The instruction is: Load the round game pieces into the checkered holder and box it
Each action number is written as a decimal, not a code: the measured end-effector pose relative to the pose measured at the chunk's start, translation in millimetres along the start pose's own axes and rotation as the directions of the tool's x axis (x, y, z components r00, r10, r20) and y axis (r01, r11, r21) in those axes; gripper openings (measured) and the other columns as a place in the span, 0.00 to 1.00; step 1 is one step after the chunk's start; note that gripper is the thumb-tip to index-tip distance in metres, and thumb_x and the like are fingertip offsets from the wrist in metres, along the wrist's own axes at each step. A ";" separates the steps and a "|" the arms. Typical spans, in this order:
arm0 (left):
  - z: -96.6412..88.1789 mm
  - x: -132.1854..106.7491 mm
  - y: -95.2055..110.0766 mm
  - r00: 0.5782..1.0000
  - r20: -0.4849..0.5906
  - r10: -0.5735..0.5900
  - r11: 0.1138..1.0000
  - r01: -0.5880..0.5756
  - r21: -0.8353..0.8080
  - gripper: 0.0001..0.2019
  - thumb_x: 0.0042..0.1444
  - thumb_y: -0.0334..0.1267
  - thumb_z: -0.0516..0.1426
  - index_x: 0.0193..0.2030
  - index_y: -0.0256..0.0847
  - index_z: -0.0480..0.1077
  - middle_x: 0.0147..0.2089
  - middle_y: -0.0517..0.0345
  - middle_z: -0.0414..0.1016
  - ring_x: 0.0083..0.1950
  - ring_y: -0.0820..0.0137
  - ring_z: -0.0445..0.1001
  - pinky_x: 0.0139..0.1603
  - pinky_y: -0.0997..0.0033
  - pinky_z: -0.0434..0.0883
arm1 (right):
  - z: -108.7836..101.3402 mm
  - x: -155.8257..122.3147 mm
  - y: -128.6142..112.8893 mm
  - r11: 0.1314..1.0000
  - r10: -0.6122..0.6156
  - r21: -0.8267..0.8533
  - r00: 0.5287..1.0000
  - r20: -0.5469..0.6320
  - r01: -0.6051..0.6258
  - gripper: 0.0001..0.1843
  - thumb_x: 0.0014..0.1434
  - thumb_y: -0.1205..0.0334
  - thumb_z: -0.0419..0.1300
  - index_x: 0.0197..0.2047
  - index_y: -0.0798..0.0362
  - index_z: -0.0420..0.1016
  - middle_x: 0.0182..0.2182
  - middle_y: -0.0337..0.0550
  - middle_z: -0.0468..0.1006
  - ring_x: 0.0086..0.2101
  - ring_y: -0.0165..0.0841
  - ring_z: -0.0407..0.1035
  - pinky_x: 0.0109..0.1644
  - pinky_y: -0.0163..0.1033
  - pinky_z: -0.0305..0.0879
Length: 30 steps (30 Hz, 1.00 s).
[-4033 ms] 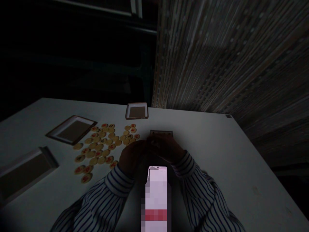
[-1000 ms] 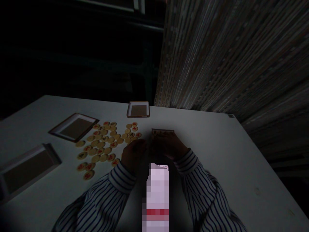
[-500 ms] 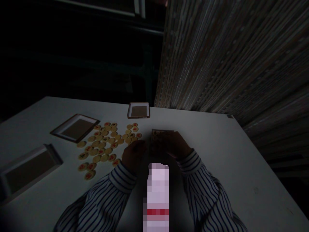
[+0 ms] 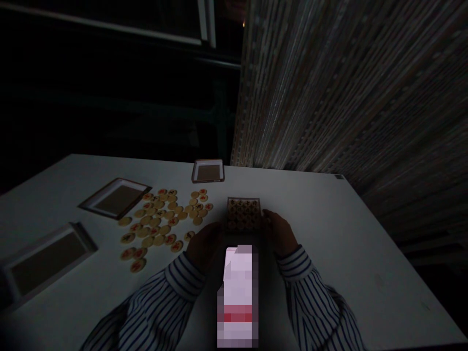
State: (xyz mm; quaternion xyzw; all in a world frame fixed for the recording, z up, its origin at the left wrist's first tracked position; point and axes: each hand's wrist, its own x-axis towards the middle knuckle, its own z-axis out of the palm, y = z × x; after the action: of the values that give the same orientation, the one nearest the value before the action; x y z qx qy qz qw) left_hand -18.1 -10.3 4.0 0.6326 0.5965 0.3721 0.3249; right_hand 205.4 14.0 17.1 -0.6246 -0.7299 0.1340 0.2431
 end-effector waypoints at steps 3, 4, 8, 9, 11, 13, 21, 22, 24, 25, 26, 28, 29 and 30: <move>-0.4 -2.9 2.8 0.999 0.041 0.022 0.999 -0.021 -0.034 0.14 0.51 0.35 0.51 0.45 0.39 0.69 0.45 0.52 0.75 0.45 0.67 0.73 0.48 0.64 0.70 | 4.3 -3.7 2.1 0.996 0.055 0.067 0.998 0.013 -0.056 0.20 0.58 0.59 0.47 0.51 0.57 0.67 0.42 0.51 0.76 0.39 0.36 0.72 0.42 0.42 0.70; -0.8 -3.6 3.8 0.998 0.057 0.023 0.998 -0.019 -0.060 0.15 0.51 0.35 0.51 0.46 0.39 0.69 0.45 0.51 0.74 0.46 0.67 0.72 0.48 0.64 0.70 | 4.8 -4.1 2.1 0.995 0.060 0.077 0.998 0.010 -0.061 0.20 0.58 0.59 0.47 0.51 0.56 0.67 0.42 0.50 0.76 0.39 0.36 0.72 0.43 0.43 0.70; -3.1 -5.6 7.4 0.992 0.120 0.036 0.986 -0.016 -0.165 0.15 0.53 0.36 0.50 0.47 0.41 0.69 0.47 0.54 0.74 0.47 0.68 0.72 0.50 0.65 0.69 | 4.9 -4.5 0.7 0.994 0.031 0.104 1.000 0.004 -0.031 0.19 0.59 0.59 0.47 0.49 0.54 0.69 0.42 0.48 0.76 0.41 0.37 0.72 0.44 0.44 0.70; -3.6 -5.7 7.6 0.990 0.139 0.038 0.983 -0.013 -0.182 0.15 0.53 0.37 0.50 0.48 0.42 0.69 0.47 0.55 0.74 0.48 0.68 0.72 0.50 0.65 0.69 | 4.8 -4.6 0.2 0.993 0.022 0.112 1.000 0.007 -0.023 0.19 0.59 0.59 0.47 0.49 0.54 0.69 0.43 0.48 0.76 0.42 0.37 0.71 0.45 0.44 0.69; -4.1 -5.6 6.6 0.986 0.164 0.023 0.984 0.007 -0.177 0.16 0.54 0.39 0.50 0.48 0.42 0.69 0.47 0.56 0.74 0.48 0.67 0.72 0.50 0.65 0.69 | 4.5 -4.7 -1.1 0.992 0.012 0.128 1.000 0.011 -0.014 0.18 0.59 0.60 0.47 0.49 0.53 0.70 0.44 0.46 0.76 0.43 0.36 0.71 0.46 0.44 0.69; -3.7 -5.1 4.2 0.985 0.173 0.009 0.989 0.017 -0.148 0.16 0.53 0.40 0.51 0.49 0.43 0.69 0.47 0.56 0.74 0.48 0.66 0.72 0.50 0.64 0.69 | 4.4 -4.7 -2.0 0.991 0.006 0.137 1.000 0.021 -0.009 0.18 0.59 0.61 0.46 0.49 0.53 0.70 0.44 0.45 0.75 0.44 0.36 0.70 0.47 0.44 0.68; -1.3 -4.9 -0.6 0.984 0.179 0.024 0.994 -0.003 -0.114 0.16 0.54 0.39 0.50 0.49 0.44 0.68 0.47 0.57 0.74 0.48 0.67 0.72 0.50 0.65 0.70 | 7.1 -4.0 2.1 0.994 -0.021 0.104 0.999 0.029 0.018 0.18 0.58 0.62 0.46 0.49 0.54 0.70 0.45 0.47 0.75 0.46 0.36 0.69 0.51 0.46 0.65; -1.7 -5.1 0.6 0.984 0.177 0.022 0.993 -0.001 -0.116 0.16 0.54 0.40 0.50 0.49 0.43 0.68 0.47 0.57 0.74 0.48 0.67 0.72 0.50 0.65 0.70 | 7.4 -4.1 2.8 0.994 -0.021 0.104 0.999 0.026 0.018 0.18 0.58 0.62 0.46 0.49 0.54 0.70 0.45 0.47 0.75 0.46 0.36 0.69 0.51 0.46 0.65; -2.7 -5.6 4.1 0.986 0.166 0.007 0.994 0.011 -0.112 0.16 0.53 0.40 0.51 0.48 0.43 0.69 0.47 0.57 0.74 0.48 0.66 0.72 0.50 0.65 0.70 | 7.8 -4.1 3.6 0.994 -0.022 0.112 0.999 0.023 0.019 0.19 0.58 0.62 0.47 0.49 0.55 0.70 0.45 0.47 0.75 0.46 0.36 0.69 0.52 0.46 0.65; -3.3 -5.9 6.1 0.987 0.158 -0.002 0.994 0.020 -0.111 0.16 0.52 0.40 0.51 0.47 0.43 0.70 0.47 0.57 0.75 0.48 0.66 0.72 0.49 0.65 0.70 | 7.9 -4.1 3.8 0.993 -0.025 0.118 0.999 0.025 0.022 0.19 0.58 0.62 0.47 0.49 0.55 0.69 0.45 0.47 0.75 0.46 0.36 0.69 0.51 0.46 0.65; -3.8 -6.2 8.1 0.988 0.154 -0.009 0.993 0.028 -0.119 0.16 0.52 0.40 0.51 0.47 0.44 0.70 0.46 0.57 0.75 0.47 0.66 0.73 0.49 0.65 0.70 | 7.8 -4.1 3.9 0.992 -0.029 0.125 0.999 0.028 0.025 0.19 0.58 0.62 0.47 0.50 0.54 0.69 0.45 0.47 0.75 0.46 0.36 0.68 0.51 0.46 0.65; -4.6 -6.9 10.7 0.987 0.158 -0.010 0.989 0.033 -0.143 0.15 0.53 0.40 0.51 0.47 0.44 0.70 0.45 0.58 0.76 0.46 0.66 0.73 0.47 0.66 0.71 | 7.6 -4.0 3.9 0.990 -0.036 0.135 0.999 0.038 0.030 0.19 0.58 0.62 0.47 0.50 0.53 0.69 0.46 0.45 0.74 0.46 0.36 0.68 0.51 0.46 0.65; -4.7 -7.1 11.1 0.988 0.157 -0.006 0.988 0.029 -0.148 0.15 0.53 0.40 0.52 0.47 0.44 0.70 0.44 0.58 0.76 0.46 0.67 0.73 0.47 0.66 0.72 | 7.5 -4.0 3.8 0.990 -0.036 0.136 0.998 0.044 0.030 0.19 0.58 0.62 0.46 0.50 0.52 0.69 0.46 0.45 0.74 0.46 0.36 0.68 0.52 0.46 0.65; -4.7 -7.1 10.8 0.988 0.153 0.004 0.989 0.019 -0.149 0.15 0.52 0.40 0.52 0.47 0.44 0.70 0.44 0.58 0.76 0.46 0.67 0.73 0.46 0.66 0.72 | 7.3 -4.0 3.6 0.990 -0.037 0.138 0.998 0.049 0.029 0.19 0.59 0.61 0.46 0.50 0.52 0.69 0.46 0.45 0.74 0.46 0.36 0.68 0.52 0.46 0.65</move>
State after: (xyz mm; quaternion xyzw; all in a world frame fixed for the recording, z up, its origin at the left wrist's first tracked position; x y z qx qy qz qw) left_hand -16.6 -18.3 15.0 0.6307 0.5426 0.3653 0.4176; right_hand 205.1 11.6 8.4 -0.5906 -0.7352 0.1958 0.2688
